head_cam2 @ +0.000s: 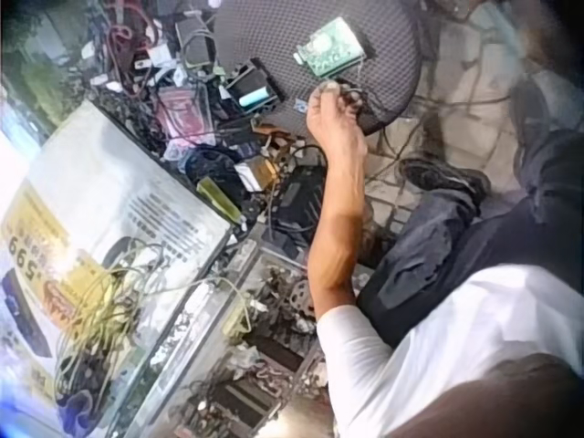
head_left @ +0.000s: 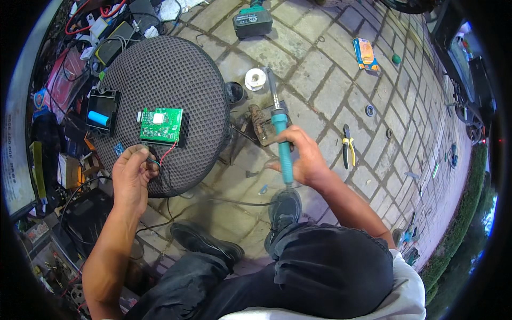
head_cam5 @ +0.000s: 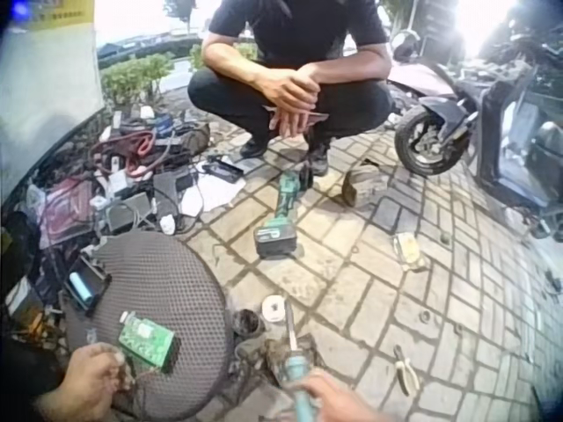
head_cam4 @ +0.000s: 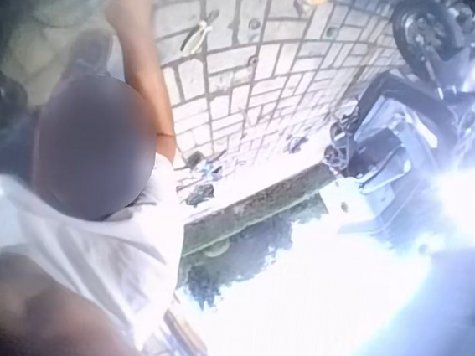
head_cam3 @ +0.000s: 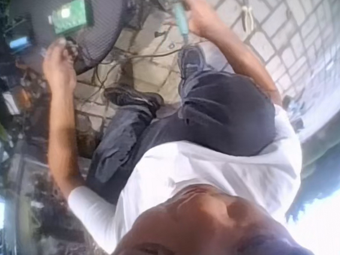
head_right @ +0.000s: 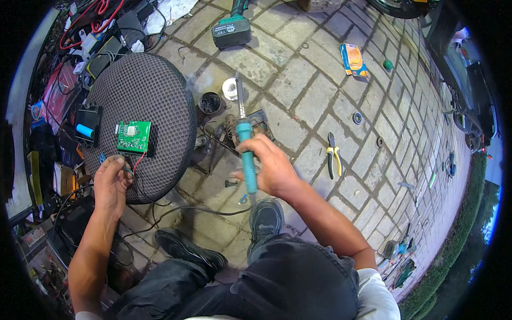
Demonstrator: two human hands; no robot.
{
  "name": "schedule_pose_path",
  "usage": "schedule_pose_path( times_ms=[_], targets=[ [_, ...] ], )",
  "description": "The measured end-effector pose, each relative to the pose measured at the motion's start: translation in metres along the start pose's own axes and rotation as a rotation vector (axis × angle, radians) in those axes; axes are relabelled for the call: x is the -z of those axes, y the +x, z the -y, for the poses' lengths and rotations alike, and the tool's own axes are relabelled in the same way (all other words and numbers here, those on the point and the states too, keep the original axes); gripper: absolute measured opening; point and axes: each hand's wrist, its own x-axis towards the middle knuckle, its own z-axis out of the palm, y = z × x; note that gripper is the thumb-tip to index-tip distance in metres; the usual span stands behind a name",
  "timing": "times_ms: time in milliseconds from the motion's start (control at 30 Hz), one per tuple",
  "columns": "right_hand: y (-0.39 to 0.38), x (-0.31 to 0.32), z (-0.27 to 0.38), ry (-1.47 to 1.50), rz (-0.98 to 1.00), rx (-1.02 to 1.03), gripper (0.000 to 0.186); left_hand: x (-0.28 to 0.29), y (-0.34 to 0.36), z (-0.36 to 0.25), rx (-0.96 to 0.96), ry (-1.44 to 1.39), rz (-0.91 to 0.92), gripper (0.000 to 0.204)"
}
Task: The person solders wires and a small blue circuit board onto a green PCB using a soldering iron and solder wire. The person holds the PCB steady, applies solder to connection points, and briefly inspects the work.
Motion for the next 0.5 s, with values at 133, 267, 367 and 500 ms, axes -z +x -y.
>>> schedule_pose_path(
  times_ms=[133,267,367,500],
  targets=[
    [-0.022,-0.012,-0.038,-0.017,-0.257,-0.038,0.031,-0.008,0.002,0.000,0.013,0.008,0.019,0.011],
    [-0.020,-0.026,-0.047,0.081,-0.287,-0.293,0.022,-0.007,0.002,-0.003,0.014,0.027,-0.010,0.011],
    [-0.020,-0.034,-0.053,0.075,-0.295,-0.260,0.019,-0.003,0.003,-0.003,0.010,0.032,-0.006,0.012],
    [-0.018,-0.040,-0.052,0.111,-0.288,-0.266,0.018,-0.003,0.001,-0.006,0.010,0.038,-0.011,0.012]
  ],
)
